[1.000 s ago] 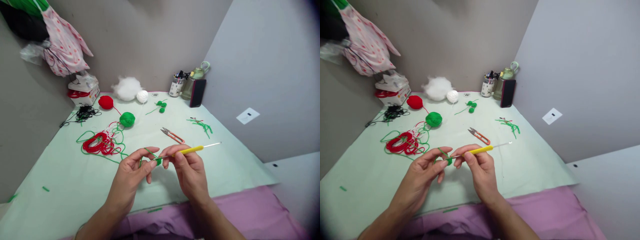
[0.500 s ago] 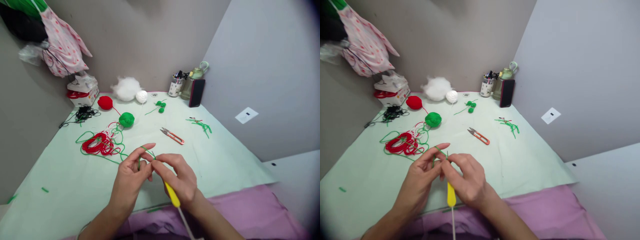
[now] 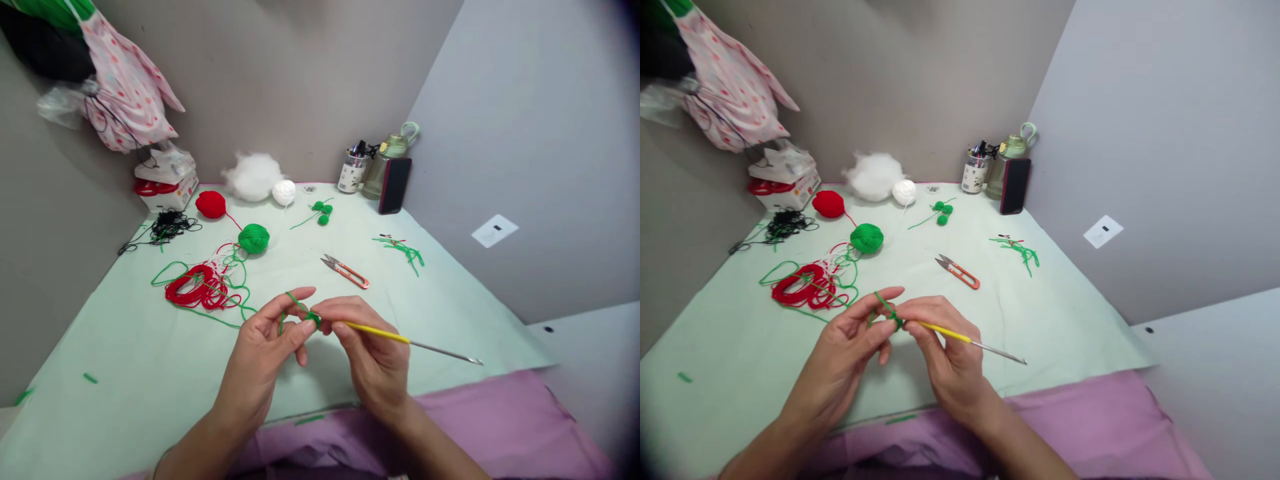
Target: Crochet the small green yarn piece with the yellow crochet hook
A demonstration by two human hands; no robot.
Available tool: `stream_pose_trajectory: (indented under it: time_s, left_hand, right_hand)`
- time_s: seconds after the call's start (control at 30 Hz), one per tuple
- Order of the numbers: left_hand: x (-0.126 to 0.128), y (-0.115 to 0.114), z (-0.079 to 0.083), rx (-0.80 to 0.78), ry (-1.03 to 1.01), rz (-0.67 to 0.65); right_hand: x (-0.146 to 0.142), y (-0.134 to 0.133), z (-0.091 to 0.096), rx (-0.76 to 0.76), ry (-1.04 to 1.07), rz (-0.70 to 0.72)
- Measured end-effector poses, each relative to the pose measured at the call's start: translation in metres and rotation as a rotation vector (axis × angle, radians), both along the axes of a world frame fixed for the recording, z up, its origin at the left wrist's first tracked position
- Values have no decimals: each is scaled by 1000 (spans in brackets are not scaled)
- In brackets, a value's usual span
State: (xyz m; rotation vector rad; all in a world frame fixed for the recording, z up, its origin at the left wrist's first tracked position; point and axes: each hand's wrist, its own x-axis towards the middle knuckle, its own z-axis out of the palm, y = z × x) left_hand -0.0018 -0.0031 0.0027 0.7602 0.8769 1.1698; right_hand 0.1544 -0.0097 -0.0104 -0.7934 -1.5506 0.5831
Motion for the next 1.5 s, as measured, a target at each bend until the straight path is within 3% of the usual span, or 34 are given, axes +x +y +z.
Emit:
stream_pose_trajectory:
  time_s: [0.07,0.17,0.27,0.37,0.53,0.7,0.83,1.0,1.17,1.5]
  left_hand:
    - [2,1,1,-32,-41,8]
    - [0,5,4,-160,-181,-82]
    - [-3,8,5,-230,-257,-92]
    - [-3,8,3,-168,-188,-65]
    - [1,2,4,-46,-44,-39]
    - [-3,2,11,-141,-118,-107]
    - [-10,5,10,-216,-214,-188]
    - [-11,4,4,-128,-152,-204]
    - [-7,1,-2,-18,29,-151]
    - [-5,2,-2,-24,43,-90]
  right_hand:
    - [2,-3,-2,75,-157,-63]
    - [5,-5,-2,140,-275,-124]
    - [7,-1,2,28,-46,-119]
    - [6,4,4,-122,190,-9]
    - [1,5,4,-191,211,76]
    - [3,6,-1,-212,259,88]
    - [9,9,-2,-296,415,83]
    - [13,12,4,-416,536,112]
    - [11,8,-2,-379,496,138]
    - [14,5,-3,-302,436,46]
